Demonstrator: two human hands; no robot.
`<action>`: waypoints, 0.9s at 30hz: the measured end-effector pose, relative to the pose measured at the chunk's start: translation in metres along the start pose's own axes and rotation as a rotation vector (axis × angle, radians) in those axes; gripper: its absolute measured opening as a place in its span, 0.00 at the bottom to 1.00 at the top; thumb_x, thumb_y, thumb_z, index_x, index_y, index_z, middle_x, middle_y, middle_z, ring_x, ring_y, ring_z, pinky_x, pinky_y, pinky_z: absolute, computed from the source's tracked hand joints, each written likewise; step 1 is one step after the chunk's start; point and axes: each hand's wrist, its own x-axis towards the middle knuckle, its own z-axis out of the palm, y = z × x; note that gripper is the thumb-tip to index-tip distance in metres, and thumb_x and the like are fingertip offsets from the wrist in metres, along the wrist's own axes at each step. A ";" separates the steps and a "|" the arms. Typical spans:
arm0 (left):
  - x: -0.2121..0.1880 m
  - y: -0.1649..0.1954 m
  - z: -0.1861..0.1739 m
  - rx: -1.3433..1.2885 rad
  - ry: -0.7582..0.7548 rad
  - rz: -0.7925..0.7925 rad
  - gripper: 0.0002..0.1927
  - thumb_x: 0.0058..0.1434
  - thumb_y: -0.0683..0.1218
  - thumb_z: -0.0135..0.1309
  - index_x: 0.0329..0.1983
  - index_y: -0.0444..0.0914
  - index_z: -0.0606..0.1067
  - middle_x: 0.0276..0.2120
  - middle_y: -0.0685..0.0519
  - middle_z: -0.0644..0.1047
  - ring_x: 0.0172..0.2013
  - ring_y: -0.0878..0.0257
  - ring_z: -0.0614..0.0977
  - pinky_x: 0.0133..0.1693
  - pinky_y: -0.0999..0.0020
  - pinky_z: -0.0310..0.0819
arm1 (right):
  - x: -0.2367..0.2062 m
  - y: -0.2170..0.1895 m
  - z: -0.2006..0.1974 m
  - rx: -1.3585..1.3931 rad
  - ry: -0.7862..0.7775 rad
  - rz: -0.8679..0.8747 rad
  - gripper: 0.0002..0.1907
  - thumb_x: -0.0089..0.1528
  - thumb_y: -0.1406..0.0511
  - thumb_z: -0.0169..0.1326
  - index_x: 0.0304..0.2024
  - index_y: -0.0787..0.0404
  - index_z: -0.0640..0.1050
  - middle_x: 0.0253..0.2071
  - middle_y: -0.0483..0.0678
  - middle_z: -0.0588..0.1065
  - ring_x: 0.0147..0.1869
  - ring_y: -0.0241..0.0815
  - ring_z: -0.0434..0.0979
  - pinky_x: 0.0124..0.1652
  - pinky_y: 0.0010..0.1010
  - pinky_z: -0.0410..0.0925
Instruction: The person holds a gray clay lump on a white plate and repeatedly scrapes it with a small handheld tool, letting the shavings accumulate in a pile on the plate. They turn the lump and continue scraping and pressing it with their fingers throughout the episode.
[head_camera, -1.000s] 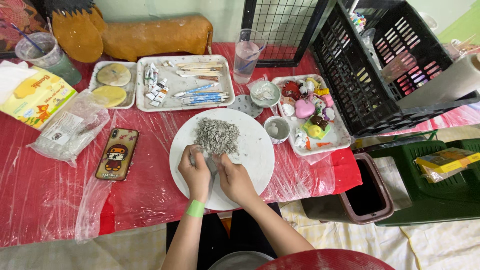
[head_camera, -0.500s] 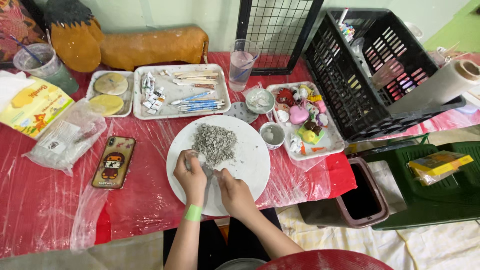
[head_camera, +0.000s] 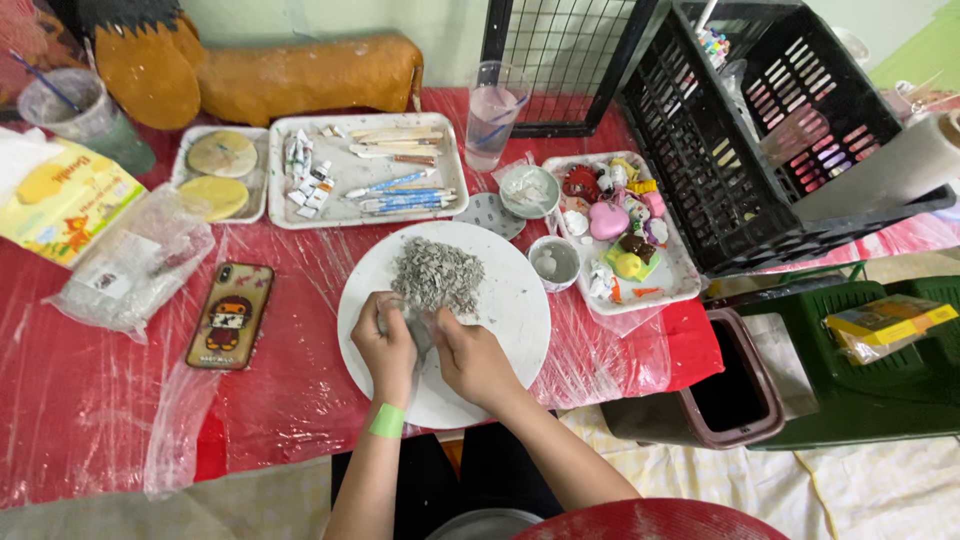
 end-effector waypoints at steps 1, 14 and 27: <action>-0.001 0.000 0.001 0.006 0.012 -0.013 0.11 0.70 0.42 0.43 0.37 0.31 0.75 0.31 0.49 0.78 0.33 0.61 0.78 0.41 0.65 0.74 | -0.004 -0.001 -0.001 -0.016 -0.007 0.008 0.14 0.65 0.71 0.51 0.54 0.61 0.70 0.25 0.58 0.76 0.32 0.63 0.79 0.31 0.50 0.70; 0.001 0.006 0.003 -0.015 -0.038 -0.041 0.11 0.70 0.42 0.44 0.36 0.32 0.75 0.30 0.51 0.78 0.33 0.64 0.78 0.40 0.68 0.74 | -0.025 -0.005 -0.020 -0.161 -0.049 -0.064 0.13 0.65 0.71 0.51 0.53 0.60 0.72 0.25 0.57 0.76 0.29 0.61 0.79 0.29 0.49 0.69; 0.003 0.017 0.007 0.052 -0.077 -0.054 0.12 0.71 0.44 0.46 0.35 0.32 0.75 0.28 0.50 0.79 0.30 0.62 0.78 0.37 0.66 0.73 | -0.032 0.006 -0.016 -0.118 -0.002 -0.030 0.14 0.64 0.72 0.52 0.53 0.61 0.72 0.23 0.58 0.74 0.30 0.63 0.78 0.29 0.49 0.69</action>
